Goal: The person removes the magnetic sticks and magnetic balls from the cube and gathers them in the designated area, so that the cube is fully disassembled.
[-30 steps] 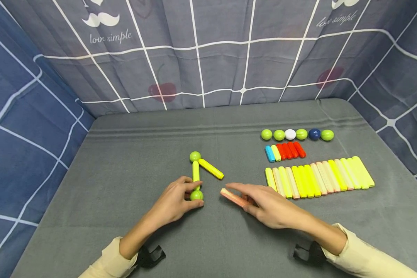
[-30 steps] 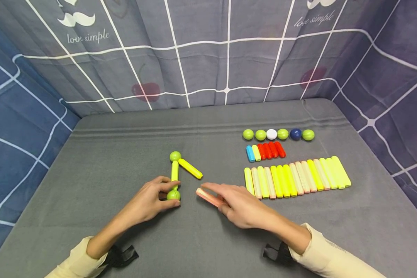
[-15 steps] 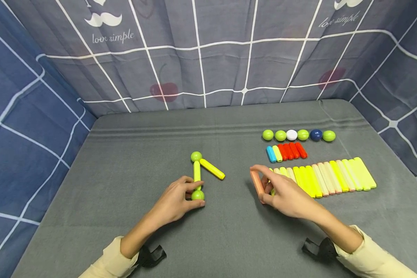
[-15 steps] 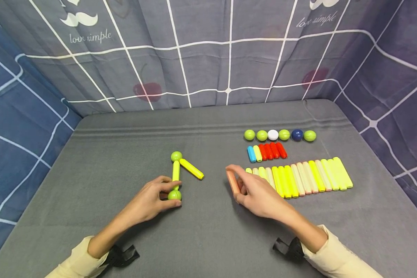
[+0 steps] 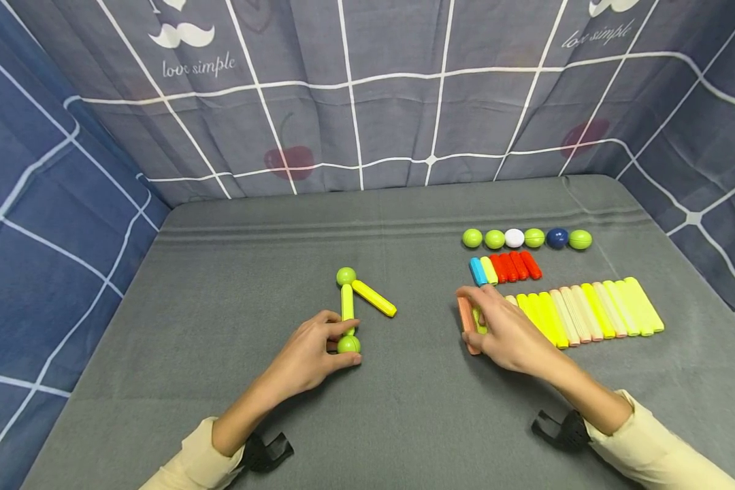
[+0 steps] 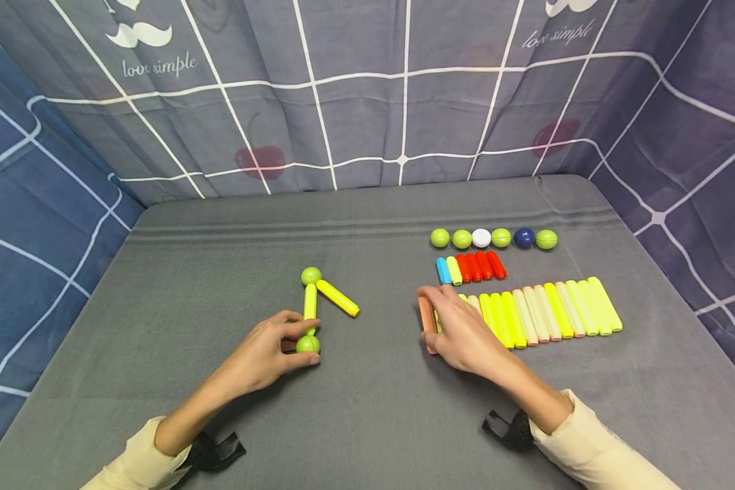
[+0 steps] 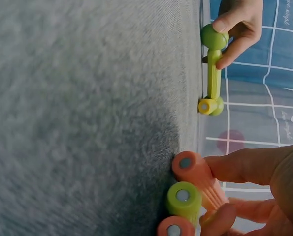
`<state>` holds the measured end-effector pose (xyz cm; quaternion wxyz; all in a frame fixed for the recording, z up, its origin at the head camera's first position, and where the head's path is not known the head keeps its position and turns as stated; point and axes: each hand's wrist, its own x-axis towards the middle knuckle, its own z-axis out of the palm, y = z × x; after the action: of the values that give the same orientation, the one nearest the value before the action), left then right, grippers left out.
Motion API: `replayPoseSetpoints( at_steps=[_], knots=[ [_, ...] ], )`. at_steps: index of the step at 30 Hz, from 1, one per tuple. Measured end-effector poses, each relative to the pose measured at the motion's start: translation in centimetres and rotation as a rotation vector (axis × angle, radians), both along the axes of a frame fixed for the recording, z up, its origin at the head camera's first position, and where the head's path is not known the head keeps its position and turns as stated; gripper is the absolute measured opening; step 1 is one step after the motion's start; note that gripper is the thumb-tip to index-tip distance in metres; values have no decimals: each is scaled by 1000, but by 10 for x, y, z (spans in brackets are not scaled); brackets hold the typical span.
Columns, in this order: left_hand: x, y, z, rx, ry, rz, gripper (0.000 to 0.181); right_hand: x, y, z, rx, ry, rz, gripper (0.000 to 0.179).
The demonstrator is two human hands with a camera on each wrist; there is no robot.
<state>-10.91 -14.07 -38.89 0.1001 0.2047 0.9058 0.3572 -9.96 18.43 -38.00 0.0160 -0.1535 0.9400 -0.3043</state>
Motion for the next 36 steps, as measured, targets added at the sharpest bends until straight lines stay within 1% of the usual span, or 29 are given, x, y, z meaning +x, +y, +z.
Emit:
replayPoseSetpoints(
  at_steps=[3,7,13,19,22,24,27,31,33,36],
  knots=[
    [0,0,0,-5,6,-3,59,-2,1,0,26,-10,-20,59],
    [0,0,-1,-4,5,-6,59,-4,1,-1,41,-22,-27,61],
    [3,-1,-2,-9,13,-11,58,-7,0,-2,48,-26,-18,59],
    [8,-1,-3,10,5,-22,57,-8,0,-2,49,-2,11,52],
    [8,-2,-3,25,3,-25,56,-7,-2,-1,36,16,17,53],
    [8,-2,-3,43,-8,-32,56,-8,-6,0,10,32,24,52],
    [6,-4,-4,63,-12,-51,56,-10,-18,3,-25,67,57,44],
    [4,-5,-4,75,-17,-69,58,-19,-45,8,-42,78,148,32],
    [4,-5,-5,83,-25,-72,59,-26,-61,10,-48,37,185,31],
    [4,-3,-5,80,-24,-78,59,-35,-82,10,-45,-62,223,36]
  ],
)
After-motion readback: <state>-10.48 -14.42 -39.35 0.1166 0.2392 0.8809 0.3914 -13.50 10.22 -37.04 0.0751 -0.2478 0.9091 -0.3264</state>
